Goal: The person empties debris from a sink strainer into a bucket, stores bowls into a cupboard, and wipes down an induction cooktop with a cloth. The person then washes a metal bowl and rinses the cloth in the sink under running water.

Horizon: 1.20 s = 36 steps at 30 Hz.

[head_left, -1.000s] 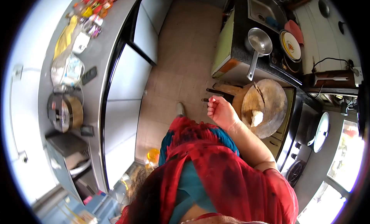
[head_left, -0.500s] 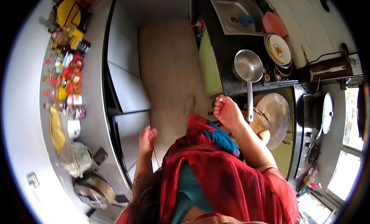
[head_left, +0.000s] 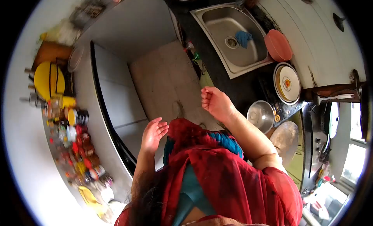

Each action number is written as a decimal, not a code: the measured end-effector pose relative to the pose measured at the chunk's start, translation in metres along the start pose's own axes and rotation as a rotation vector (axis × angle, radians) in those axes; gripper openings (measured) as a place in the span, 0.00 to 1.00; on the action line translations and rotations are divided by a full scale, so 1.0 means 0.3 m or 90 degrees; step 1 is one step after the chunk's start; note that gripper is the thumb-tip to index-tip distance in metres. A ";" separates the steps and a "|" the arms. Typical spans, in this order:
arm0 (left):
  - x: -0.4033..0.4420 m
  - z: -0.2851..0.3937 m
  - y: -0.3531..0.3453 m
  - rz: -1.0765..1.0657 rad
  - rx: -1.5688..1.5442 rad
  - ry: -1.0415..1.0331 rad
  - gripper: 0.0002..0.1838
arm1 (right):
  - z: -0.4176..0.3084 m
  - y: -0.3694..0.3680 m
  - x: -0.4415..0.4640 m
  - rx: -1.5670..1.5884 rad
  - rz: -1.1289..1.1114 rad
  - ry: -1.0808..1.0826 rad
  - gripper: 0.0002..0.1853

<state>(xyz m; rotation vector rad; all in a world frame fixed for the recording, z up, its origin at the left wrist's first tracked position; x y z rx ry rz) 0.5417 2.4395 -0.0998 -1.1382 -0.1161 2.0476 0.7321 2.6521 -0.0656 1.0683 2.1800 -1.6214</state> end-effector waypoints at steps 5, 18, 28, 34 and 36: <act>0.387 0.351 -0.161 -0.083 0.116 0.021 0.15 | -0.237 0.031 0.232 0.082 0.125 0.146 0.08; 0.992 0.700 -0.736 -0.214 0.309 0.172 0.13 | -0.662 0.328 0.533 0.049 0.415 0.299 0.11; 1.288 0.756 -0.914 -0.142 0.341 0.213 0.13 | -0.918 1.122 1.038 -0.375 0.849 0.209 0.22; 1.343 0.748 -1.028 -0.135 0.377 0.241 0.13 | -1.047 1.043 1.084 -0.745 1.007 0.043 0.24; 1.359 0.740 -1.063 -0.148 0.394 0.256 0.13 | -1.056 1.040 1.084 -0.762 0.962 0.010 0.27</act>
Point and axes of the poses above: each hand's wrist, its own x-axis towards the middle knuckle, its own y-axis out of the back of the hand, z = x × y, the point moved 4 cm from there along x, towards the middle knuckle, and after that the axes turned 3 degrees about -x, right-handed, at the moved point
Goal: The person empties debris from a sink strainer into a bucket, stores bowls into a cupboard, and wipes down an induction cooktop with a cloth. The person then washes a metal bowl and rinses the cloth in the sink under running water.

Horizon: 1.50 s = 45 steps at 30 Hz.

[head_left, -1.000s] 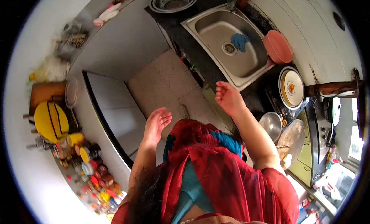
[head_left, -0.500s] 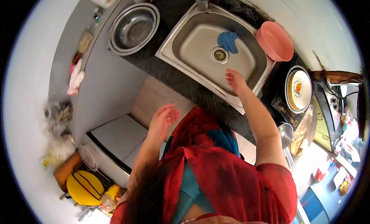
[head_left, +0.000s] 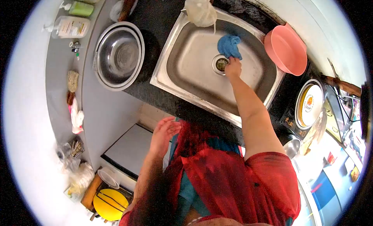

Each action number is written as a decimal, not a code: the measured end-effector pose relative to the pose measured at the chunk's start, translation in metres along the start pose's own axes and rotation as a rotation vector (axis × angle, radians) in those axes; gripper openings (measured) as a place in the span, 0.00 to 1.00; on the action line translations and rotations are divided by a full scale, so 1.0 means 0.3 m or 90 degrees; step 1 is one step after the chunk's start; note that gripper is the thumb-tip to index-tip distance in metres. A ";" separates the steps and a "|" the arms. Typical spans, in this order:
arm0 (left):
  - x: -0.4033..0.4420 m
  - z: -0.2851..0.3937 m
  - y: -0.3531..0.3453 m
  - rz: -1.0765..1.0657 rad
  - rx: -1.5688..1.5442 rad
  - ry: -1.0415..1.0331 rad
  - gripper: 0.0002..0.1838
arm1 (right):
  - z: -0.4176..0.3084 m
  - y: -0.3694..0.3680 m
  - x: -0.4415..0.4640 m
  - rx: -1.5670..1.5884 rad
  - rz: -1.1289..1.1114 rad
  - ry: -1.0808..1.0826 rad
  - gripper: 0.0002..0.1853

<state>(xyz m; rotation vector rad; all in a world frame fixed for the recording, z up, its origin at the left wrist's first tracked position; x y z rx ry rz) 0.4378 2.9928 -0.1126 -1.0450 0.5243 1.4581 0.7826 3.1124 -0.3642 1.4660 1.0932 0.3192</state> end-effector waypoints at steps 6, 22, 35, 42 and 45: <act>0.045 0.046 -0.042 -0.012 0.064 -0.001 0.13 | -0.013 0.021 -0.037 -0.087 0.071 0.104 0.26; 0.102 0.097 -0.031 -0.057 0.148 0.010 0.13 | 0.099 -0.084 -0.116 0.313 0.079 -0.302 0.22; 0.205 0.152 -0.161 -0.318 0.366 0.098 0.14 | 0.054 0.356 -0.824 1.020 0.113 -0.294 0.17; 0.187 0.030 -0.324 -0.375 0.431 0.091 0.12 | 0.317 0.442 -1.281 1.090 0.283 -0.368 0.16; 0.107 -0.135 -0.404 -0.416 0.470 0.132 0.11 | 0.518 0.411 -1.497 1.094 0.365 -0.420 0.15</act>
Point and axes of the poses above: each hand's wrist, its own x-axis towards the middle knuckle, its own y-axis out of the back of the hand, z = x × y, the point moved 4 cm from there along x, towards the middle knuckle, and after that the axes turned 3 degrees about -x, right-handed, at the moved point
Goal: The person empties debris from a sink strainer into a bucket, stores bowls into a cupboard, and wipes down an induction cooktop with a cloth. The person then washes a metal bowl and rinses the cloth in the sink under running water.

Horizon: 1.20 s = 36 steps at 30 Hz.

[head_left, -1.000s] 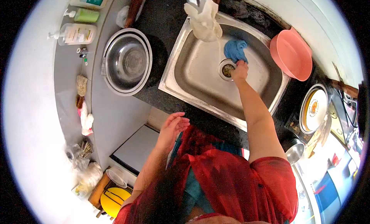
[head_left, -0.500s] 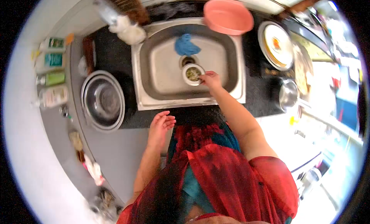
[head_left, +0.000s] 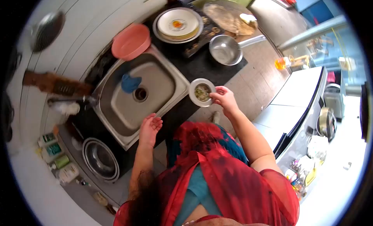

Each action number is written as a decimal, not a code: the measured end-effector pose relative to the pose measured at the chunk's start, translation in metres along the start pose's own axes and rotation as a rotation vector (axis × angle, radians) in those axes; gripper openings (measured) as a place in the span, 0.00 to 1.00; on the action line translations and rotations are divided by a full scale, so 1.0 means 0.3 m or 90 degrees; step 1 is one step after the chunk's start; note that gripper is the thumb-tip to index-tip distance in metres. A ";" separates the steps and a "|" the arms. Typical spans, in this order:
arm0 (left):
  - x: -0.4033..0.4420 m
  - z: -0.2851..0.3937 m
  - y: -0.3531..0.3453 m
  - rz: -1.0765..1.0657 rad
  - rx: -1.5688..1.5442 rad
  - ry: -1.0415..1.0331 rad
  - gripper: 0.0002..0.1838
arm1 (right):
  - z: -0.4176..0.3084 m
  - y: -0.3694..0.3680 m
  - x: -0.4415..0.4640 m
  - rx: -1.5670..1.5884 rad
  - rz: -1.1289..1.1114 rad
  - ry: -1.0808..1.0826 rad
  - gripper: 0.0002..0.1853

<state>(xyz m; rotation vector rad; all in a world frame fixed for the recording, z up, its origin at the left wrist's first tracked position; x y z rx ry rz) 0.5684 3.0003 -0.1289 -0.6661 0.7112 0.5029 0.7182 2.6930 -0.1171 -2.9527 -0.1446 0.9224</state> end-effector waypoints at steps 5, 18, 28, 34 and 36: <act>0.079 -0.198 -0.429 -0.135 0.097 0.113 0.14 | -0.057 0.553 0.000 0.085 0.161 0.061 0.13; 0.163 -0.648 -1.768 -0.325 0.223 0.187 0.12 | -0.372 1.820 0.268 0.208 0.379 0.134 0.13; 0.568 -0.672 -2.564 -0.355 0.175 0.172 0.12 | -0.694 2.518 0.723 0.275 0.447 0.159 0.10; 0.875 -0.617 -3.179 -0.361 0.206 0.131 0.11 | -0.965 2.898 0.962 0.282 0.495 0.174 0.09; 0.912 -0.581 -3.436 -0.395 0.227 0.130 0.10 | -1.074 3.010 1.078 0.284 0.497 0.178 0.09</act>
Point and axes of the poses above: each hand's wrist, its own x-axis towards the middle knuckle, its own y-axis out of the back of the hand, z = x × y, the point moved 4 cm from there along x, towards the middle knuckle, and after that the axes turned 3 degrees about -x, right-handed, at the moved point
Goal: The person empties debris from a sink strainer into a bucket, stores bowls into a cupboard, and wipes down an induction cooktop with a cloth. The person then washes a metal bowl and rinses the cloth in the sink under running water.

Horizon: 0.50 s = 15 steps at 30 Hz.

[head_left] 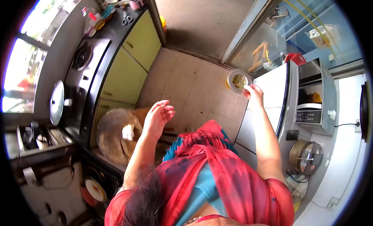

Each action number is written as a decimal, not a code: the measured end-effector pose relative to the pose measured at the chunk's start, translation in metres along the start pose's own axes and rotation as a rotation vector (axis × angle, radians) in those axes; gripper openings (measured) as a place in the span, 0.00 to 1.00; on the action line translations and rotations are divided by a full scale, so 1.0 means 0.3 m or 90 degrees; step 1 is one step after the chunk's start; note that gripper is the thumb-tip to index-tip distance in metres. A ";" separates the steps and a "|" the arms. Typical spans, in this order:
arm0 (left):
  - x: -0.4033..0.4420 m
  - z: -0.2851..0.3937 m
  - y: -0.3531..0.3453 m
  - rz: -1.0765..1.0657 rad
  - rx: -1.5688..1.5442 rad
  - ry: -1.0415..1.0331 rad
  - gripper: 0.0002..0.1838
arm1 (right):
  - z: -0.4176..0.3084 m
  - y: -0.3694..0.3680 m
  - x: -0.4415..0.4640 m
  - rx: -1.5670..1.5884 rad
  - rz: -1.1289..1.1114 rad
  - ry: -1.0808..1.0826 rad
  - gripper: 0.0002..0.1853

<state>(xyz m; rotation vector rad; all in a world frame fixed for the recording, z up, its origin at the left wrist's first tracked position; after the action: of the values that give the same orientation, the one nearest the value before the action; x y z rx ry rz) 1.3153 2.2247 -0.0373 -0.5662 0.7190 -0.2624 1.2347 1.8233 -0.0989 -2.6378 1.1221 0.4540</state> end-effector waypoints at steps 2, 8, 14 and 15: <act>0.192 0.087 -0.121 -0.041 -0.006 0.025 0.11 | -0.062 -0.076 0.180 -0.017 -0.015 0.008 0.06; 0.724 0.293 -0.509 -0.130 -0.059 0.083 0.10 | -0.243 -0.502 0.755 -0.006 -0.105 -0.002 0.10; 1.073 0.601 -0.627 -0.053 -0.046 -0.011 0.10 | -0.398 -1.008 1.208 -0.039 -0.245 -0.004 0.09; 1.135 0.654 -0.623 -0.027 -0.036 -0.037 0.10 | -0.415 -1.087 1.290 -0.048 -0.269 0.001 0.09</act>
<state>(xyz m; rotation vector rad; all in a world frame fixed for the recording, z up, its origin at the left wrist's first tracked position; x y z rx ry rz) 1.6908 2.0086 0.0035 -0.6411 0.6601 -0.2651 1.7504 1.7484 -0.0966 -2.8330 0.5281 0.4113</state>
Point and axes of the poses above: each hand's wrist, its own x-axis towards the middle knuckle, its own y-axis out of the back of the hand, z = x × y, the point moved 4 cm from there along x, towards the middle knuckle, and after that the axes turned 3 degrees about -x, right-handed, at the moved point
